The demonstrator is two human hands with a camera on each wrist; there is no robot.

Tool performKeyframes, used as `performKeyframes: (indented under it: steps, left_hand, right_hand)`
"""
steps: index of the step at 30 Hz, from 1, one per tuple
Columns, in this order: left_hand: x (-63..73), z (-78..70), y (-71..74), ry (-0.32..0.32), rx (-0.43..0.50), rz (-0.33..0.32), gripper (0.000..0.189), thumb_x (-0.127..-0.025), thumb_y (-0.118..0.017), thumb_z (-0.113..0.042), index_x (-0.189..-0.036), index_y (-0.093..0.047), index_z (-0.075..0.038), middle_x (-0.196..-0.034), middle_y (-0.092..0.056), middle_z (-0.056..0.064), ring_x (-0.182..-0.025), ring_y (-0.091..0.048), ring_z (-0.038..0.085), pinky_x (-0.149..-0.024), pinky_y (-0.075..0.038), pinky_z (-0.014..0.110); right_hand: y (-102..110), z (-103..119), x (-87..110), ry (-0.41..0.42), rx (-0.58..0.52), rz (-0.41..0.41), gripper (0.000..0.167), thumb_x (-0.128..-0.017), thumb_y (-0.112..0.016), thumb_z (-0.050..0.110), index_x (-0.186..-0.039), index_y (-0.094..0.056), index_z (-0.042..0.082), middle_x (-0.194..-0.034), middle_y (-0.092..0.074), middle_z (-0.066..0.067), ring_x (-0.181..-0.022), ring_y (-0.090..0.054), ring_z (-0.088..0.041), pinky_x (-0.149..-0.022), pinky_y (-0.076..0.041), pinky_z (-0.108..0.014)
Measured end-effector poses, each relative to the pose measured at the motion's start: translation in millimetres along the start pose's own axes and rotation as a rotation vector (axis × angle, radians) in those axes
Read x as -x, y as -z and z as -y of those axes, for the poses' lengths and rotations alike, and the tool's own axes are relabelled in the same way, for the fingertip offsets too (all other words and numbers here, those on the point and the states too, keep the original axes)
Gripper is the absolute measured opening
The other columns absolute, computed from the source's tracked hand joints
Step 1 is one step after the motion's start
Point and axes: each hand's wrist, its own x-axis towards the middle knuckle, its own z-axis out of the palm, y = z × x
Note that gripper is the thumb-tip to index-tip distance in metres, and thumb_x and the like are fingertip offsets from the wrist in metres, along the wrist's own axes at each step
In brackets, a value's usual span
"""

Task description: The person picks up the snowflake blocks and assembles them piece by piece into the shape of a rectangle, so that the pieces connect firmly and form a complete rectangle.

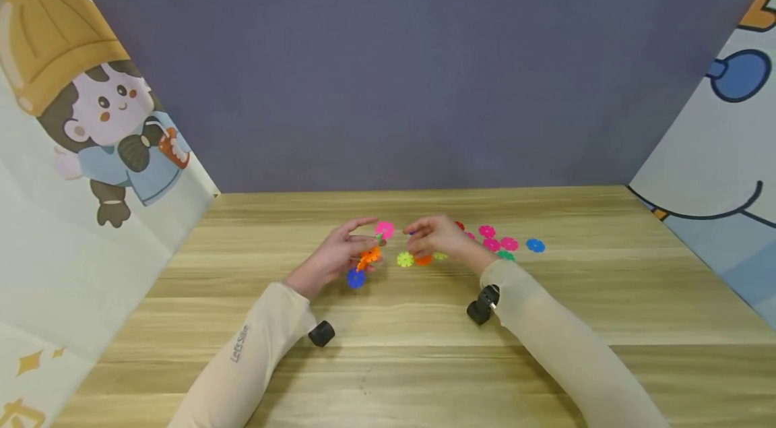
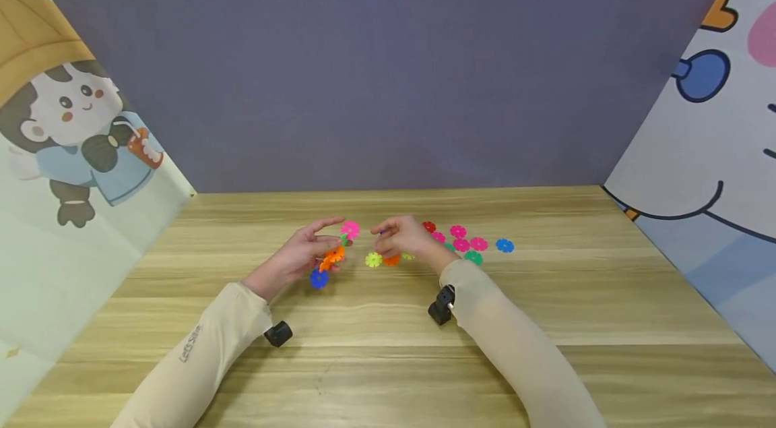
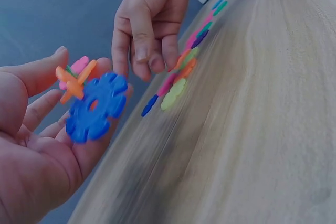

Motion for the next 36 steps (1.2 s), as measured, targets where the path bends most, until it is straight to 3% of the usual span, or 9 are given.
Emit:
performKeyframes:
  steps: [9, 16, 23, 31, 36]
  left_hand:
    - [3.6, 2.0, -0.1, 0.015, -0.001, 0.021, 0.056, -0.102, -0.051, 0.001, -0.154, -0.033, -0.006, -0.132, -0.051, 0.032, -0.089, -0.070, 0.029, -0.074, -0.062, 0.042]
    - [6.0, 4.5, 0.7, 0.012, 0.009, 0.025, 0.053, -0.102, -0.050, 0.000, -0.152, -0.034, -0.005, -0.136, -0.045, 0.038, -0.087, -0.070, 0.027, -0.076, -0.062, 0.044]
    - [5.6, 5.2, -0.1, 0.023, 0.011, 0.017, 0.053, -0.102, -0.052, -0.002, -0.152, -0.034, -0.006, -0.136, -0.047, 0.035, -0.087, -0.069, 0.025, -0.077, -0.061, 0.044]
    - [4.1, 5.9, 0.7, 0.019, -0.009, 0.033, 0.053, -0.103, -0.052, -0.005, -0.153, -0.033, -0.007, -0.137, -0.047, 0.035, -0.089, -0.070, 0.026, -0.079, -0.061, 0.044]
    - [3.1, 7.7, 0.8, 0.015, -0.004, 0.038, 0.054, -0.103, -0.052, -0.005, -0.153, -0.033, -0.005, -0.135, -0.048, 0.035, -0.087, -0.070, 0.024, -0.078, -0.061, 0.043]
  right_hand:
    - [0.5, -0.1, -7.7, 0.003, 0.313, 0.047, 0.042, -0.077, -0.078, -0.008, -0.117, -0.065, -0.014, -0.088, -0.071, -0.015, -0.072, -0.065, -0.013, -0.067, -0.059, -0.026]
    - [-1.5, 1.4, -9.3, 0.043, 0.515, 0.082, 0.040, -0.074, -0.085, -0.001, -0.110, -0.071, -0.009, -0.084, -0.072, -0.009, -0.074, -0.062, -0.010, -0.065, -0.055, -0.022]
    - [-5.4, 5.4, -12.2, 0.078, 0.692, 0.105, 0.029, -0.073, -0.087, 0.005, -0.100, -0.077, -0.001, -0.079, -0.071, -0.002, -0.071, -0.059, -0.009, -0.063, -0.052, -0.021]
    - [-6.6, 6.4, -13.0, 0.033, 0.690, 0.095, 0.025, -0.073, -0.087, 0.005, -0.095, -0.076, 0.002, -0.079, -0.067, 0.000, -0.073, -0.058, -0.011, -0.066, -0.051, -0.022]
    - [-6.2, 6.3, -10.4, 0.055, 0.662, 0.083, 0.024, -0.072, -0.087, 0.002, -0.090, -0.071, 0.003, -0.082, -0.065, -0.002, -0.078, -0.059, -0.014, -0.071, -0.053, -0.025]
